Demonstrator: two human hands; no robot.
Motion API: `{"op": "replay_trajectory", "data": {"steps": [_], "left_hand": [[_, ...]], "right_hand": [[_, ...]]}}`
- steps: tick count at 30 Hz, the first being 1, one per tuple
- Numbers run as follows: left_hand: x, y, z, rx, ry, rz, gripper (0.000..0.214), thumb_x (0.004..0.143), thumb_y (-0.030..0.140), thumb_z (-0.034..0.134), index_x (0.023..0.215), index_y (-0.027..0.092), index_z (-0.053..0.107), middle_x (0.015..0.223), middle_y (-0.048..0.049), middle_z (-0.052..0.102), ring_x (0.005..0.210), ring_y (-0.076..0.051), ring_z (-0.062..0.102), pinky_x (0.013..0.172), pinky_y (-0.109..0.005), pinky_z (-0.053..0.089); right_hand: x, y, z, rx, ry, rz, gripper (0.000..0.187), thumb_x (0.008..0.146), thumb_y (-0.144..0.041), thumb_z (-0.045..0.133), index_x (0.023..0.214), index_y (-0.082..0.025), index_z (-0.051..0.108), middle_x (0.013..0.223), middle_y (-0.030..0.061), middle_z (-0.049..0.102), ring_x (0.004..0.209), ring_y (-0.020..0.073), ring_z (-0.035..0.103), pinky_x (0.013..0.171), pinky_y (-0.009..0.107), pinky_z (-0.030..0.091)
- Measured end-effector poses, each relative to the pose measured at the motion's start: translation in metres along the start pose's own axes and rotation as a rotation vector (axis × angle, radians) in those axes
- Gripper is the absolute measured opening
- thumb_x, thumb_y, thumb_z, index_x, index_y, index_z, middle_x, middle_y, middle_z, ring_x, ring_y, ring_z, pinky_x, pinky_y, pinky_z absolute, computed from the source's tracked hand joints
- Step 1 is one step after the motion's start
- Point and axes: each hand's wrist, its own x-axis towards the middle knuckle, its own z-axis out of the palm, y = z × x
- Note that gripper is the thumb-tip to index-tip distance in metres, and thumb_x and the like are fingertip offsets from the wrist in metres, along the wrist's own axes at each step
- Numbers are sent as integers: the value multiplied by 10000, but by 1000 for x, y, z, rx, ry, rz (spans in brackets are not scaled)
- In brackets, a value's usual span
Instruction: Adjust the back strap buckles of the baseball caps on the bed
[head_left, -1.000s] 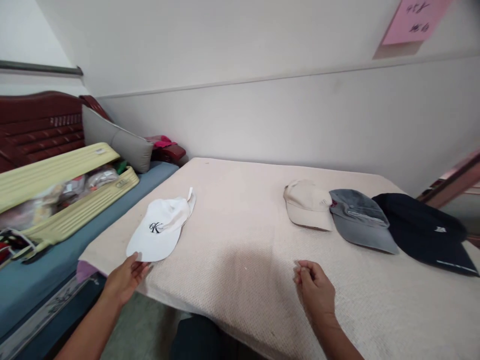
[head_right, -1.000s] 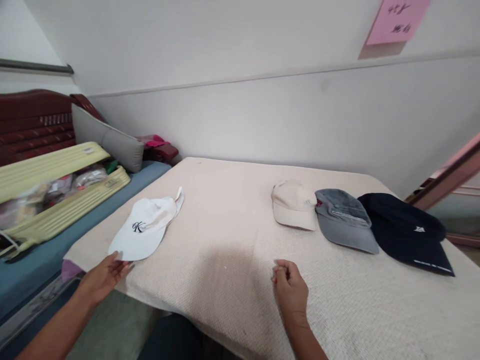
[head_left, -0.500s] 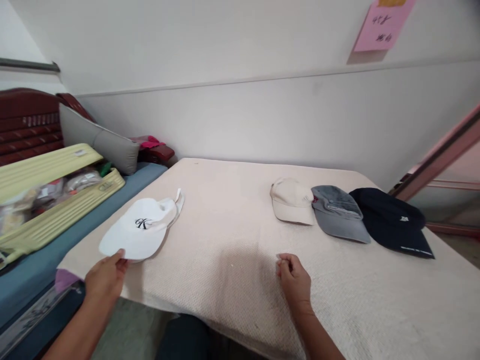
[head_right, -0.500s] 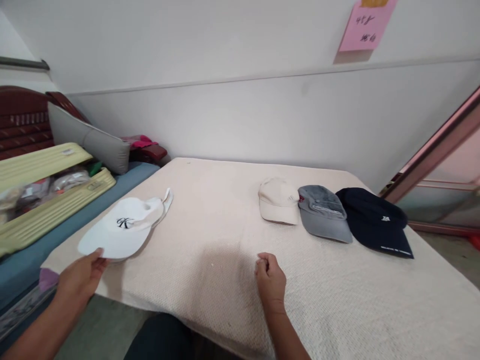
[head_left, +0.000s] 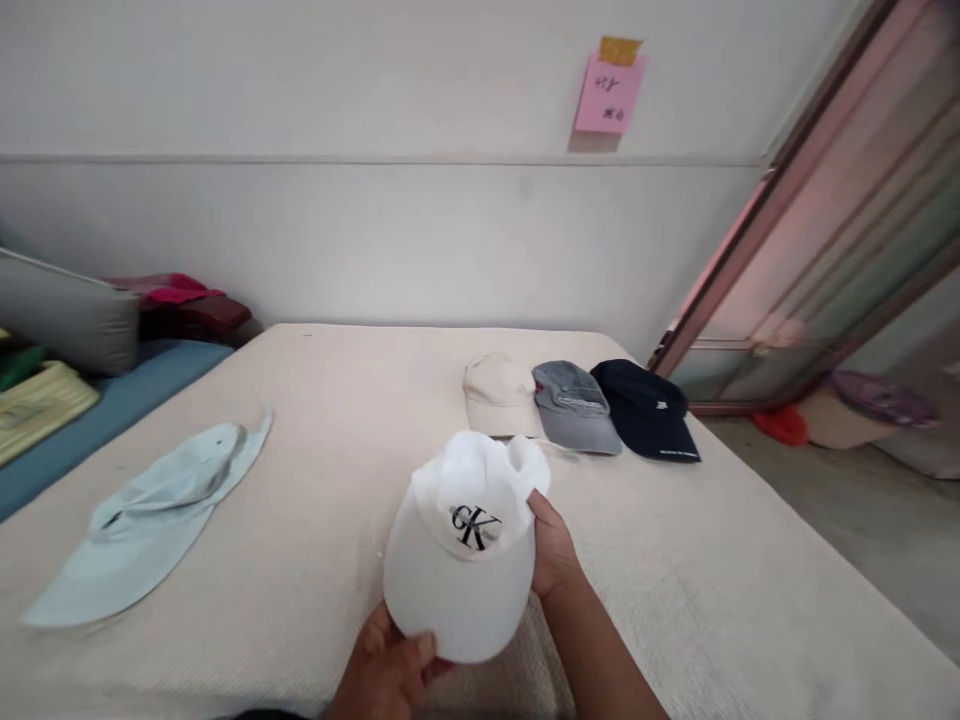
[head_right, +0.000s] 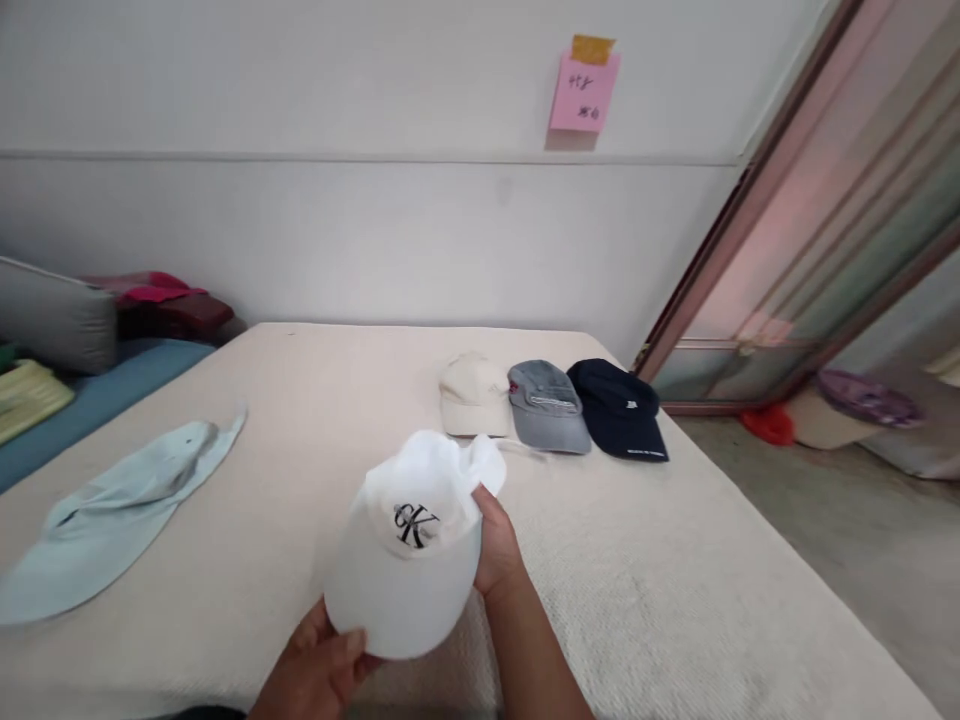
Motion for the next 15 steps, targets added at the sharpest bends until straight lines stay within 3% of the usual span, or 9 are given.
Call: {"op": "replay_trajectory", "data": {"steps": [3, 6, 10, 12, 15], "left_hand": [[0, 5, -16, 35, -223, -205, 445, 602, 309, 826, 1006, 160, 717, 969, -131, 736, 898, -309, 674, 823, -402, 511], [8, 30, -22, -118, -228, -254, 428, 748, 503, 659, 1013, 173, 725, 997, -105, 738, 1027, -302, 640, 936, -395, 457], [33, 56, -25, -152, -308, -379, 359, 804, 451, 582, 885, 142, 745, 863, -105, 752, 965, -287, 668, 925, -375, 464], [47, 62, -29, -119, -339, -333, 313, 782, 426, 603, 839, 151, 741, 802, -86, 750, 913, -273, 682, 888, -359, 485], [59, 70, -39, 17, -248, -176, 340, 757, 485, 617, 865, 184, 733, 725, -50, 733, 820, -254, 690, 807, -346, 513]], "right_hand": [[-19, -7, -16, -12, 38, -52, 323, 690, -290, 725, 978, -153, 676, 822, 66, 745, 774, 245, 692, 781, 376, 510], [-38, 7, -23, -56, -45, 42, 324, 640, -231, 769, 940, -146, 683, 815, 73, 736, 715, 231, 684, 710, 356, 520], [-50, 27, -22, -136, -189, 204, 409, 571, -206, 819, 953, -145, 690, 834, 87, 727, 711, 224, 675, 704, 358, 513], [-49, 26, -21, -161, -235, 225, 441, 565, -198, 821, 982, -136, 690, 850, 89, 722, 715, 211, 669, 705, 344, 508], [-43, 16, -25, -153, -281, 188, 373, 555, -148, 812, 914, -134, 713, 815, 56, 716, 700, 165, 651, 690, 281, 489]]}}
